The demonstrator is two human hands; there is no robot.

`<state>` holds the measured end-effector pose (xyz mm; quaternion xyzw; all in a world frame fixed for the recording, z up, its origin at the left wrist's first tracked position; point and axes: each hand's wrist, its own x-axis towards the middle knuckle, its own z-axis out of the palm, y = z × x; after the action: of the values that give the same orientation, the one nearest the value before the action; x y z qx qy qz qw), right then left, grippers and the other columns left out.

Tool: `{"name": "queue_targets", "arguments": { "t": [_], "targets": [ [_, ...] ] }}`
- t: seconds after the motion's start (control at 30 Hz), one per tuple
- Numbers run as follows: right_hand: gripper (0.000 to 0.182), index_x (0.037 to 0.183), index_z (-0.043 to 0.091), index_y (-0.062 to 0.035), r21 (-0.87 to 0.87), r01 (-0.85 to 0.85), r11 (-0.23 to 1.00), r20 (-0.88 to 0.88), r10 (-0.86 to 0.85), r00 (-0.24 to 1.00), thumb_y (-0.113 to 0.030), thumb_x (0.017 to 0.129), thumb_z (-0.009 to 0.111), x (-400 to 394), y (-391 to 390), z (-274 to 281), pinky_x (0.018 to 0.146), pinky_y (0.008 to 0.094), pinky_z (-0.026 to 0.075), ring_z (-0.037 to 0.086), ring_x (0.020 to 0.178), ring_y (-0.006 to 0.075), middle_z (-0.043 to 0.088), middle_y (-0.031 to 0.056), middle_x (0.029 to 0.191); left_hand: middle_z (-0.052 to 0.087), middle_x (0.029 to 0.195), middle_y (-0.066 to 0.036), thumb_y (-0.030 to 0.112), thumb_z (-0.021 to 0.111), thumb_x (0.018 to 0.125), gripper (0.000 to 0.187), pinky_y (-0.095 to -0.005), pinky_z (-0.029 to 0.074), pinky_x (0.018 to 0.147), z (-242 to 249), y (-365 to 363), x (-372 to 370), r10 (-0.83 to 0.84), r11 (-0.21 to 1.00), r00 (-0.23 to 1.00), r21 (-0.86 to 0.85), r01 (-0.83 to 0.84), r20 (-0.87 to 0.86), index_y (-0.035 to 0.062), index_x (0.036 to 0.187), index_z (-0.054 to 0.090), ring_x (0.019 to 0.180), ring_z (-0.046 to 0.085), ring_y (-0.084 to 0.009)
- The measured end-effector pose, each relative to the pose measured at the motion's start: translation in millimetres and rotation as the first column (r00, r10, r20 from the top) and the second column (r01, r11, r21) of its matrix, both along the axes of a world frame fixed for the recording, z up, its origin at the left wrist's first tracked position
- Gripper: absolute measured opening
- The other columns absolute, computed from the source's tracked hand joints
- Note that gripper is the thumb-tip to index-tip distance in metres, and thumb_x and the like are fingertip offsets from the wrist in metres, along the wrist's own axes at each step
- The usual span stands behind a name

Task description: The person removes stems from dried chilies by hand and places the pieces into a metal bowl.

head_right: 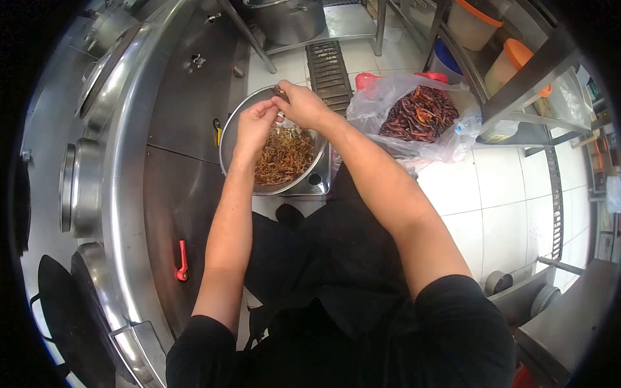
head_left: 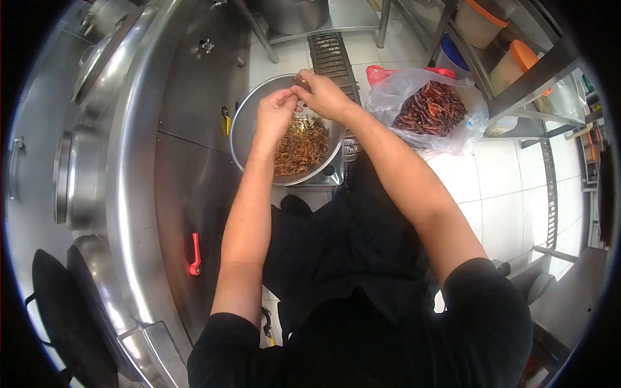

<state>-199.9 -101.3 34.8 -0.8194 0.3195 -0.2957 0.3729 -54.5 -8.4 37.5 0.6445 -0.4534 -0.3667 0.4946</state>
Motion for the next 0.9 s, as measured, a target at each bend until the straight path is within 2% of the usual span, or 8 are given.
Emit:
{"name": "queue_targets", "arguments": {
  "t": [0.17,0.23,0.27,0.47,0.53,0.7,0.8,0.9],
  "targets": [
    [0.045,0.129,0.060,0.0013,0.081,0.311,0.947,0.064,-0.316,0.947,-0.034,0.101,0.062,-101,31,61,0.082,0.0439,0.056,0.073,0.090,0.0338,0.073,0.0231,0.110,0.076,0.107,-0.008,0.018,0.068,0.097,0.032,-0.0262,0.052,0.076,0,1,13,-0.038,0.999,0.996,0.030,0.036,0.082,0.0008,0.124,0.071,0.087,0.070,-0.0121],
    [0.047,0.130,0.060,0.0025,-0.258,0.588,0.767,0.128,-0.576,0.808,-0.034,0.101,0.061,-165,6,29,0.092,0.0433,0.053,0.070,0.104,0.0378,0.072,0.0247,0.111,0.076,0.108,-0.011,0.020,0.069,0.095,0.033,-0.0295,0.053,0.080,-5,3,32,-0.013,0.999,0.981,0.049,0.004,0.196,0.0011,0.123,0.071,0.091,0.071,-0.0165],
    [0.047,0.127,0.061,0.0043,-0.105,0.614,0.782,0.051,-0.612,0.789,-0.034,0.101,0.061,-196,-3,24,0.096,0.0447,0.050,0.068,0.111,0.0405,0.072,0.0264,0.112,0.076,0.108,-0.013,0.022,0.070,0.094,0.034,-0.0319,0.053,0.083,-4,5,40,-0.002,0.998,0.968,0.064,-0.015,0.251,0.0012,0.121,0.072,0.093,0.071,-0.0197],
    [0.047,0.123,0.061,0.0076,-0.224,0.530,0.818,-0.594,-0.546,0.591,-0.031,0.096,0.059,-274,-61,-68,0.099,0.0500,0.050,0.066,0.111,0.0487,0.067,0.0352,0.115,0.075,0.117,-0.012,0.025,0.067,0.091,0.030,-0.0414,0.054,0.096,-7,16,51,-0.089,0.944,0.736,0.293,-0.153,0.671,0.0166,0.119,0.075,0.109,0.070,-0.0312],
    [0.060,0.139,0.049,0.0066,-0.229,0.489,0.842,-0.717,-0.486,0.501,-0.034,0.096,0.056,-247,-56,-61,0.102,0.0526,0.049,0.065,0.114,0.0488,0.066,0.0372,0.117,0.074,0.117,-0.011,0.023,0.066,0.089,0.030,-0.0426,0.053,0.099,-26,14,51,-0.201,0.921,0.719,0.379,-0.093,0.665,0.0220,0.118,0.076,0.111,0.069,-0.0321],
    [0.064,0.142,0.051,-0.0006,-0.116,0.476,0.872,-0.808,-0.361,0.465,-0.042,0.094,0.062,-233,-59,-27,0.106,0.0478,0.048,0.061,0.126,0.0416,0.064,0.0277,0.132,0.075,0.111,-0.013,0.018,0.067,0.087,0.030,-0.0430,0.054,0.097,-53,10,27,-0.343,0.927,0.671,0.353,0.128,0.658,0.0201,0.115,0.077,0.107,0.070,-0.0335],
    [0.062,0.139,0.057,-0.0030,-0.202,0.341,0.918,-0.802,-0.355,0.481,-0.043,0.093,0.066,-226,-40,19,0.106,0.0456,0.048,0.060,0.128,0.0380,0.065,0.0214,0.135,0.073,0.115,-0.014,0.015,0.066,0.087,0.033,-0.0437,0.054,0.098,-48,4,4,-0.407,0.908,0.570,0.384,0.167,0.714,0.0223,0.116,0.077,0.110,0.068,-0.0337],
    [0.047,0.125,0.064,-0.0033,-0.393,0.398,0.829,-0.614,-0.558,0.558,-0.039,0.094,0.066,-215,-26,44,0.093,0.0475,0.052,0.067,0.111,0.0386,0.070,0.0205,0.121,0.072,0.117,-0.013,0.011,0.067,0.085,0.031,-0.0428,0.053,0.099,-59,-5,1,-0.490,0.863,0.488,0.482,0.153,0.722,0.0203,0.113,0.077,0.112,0.068,-0.0327]
  ]
}}
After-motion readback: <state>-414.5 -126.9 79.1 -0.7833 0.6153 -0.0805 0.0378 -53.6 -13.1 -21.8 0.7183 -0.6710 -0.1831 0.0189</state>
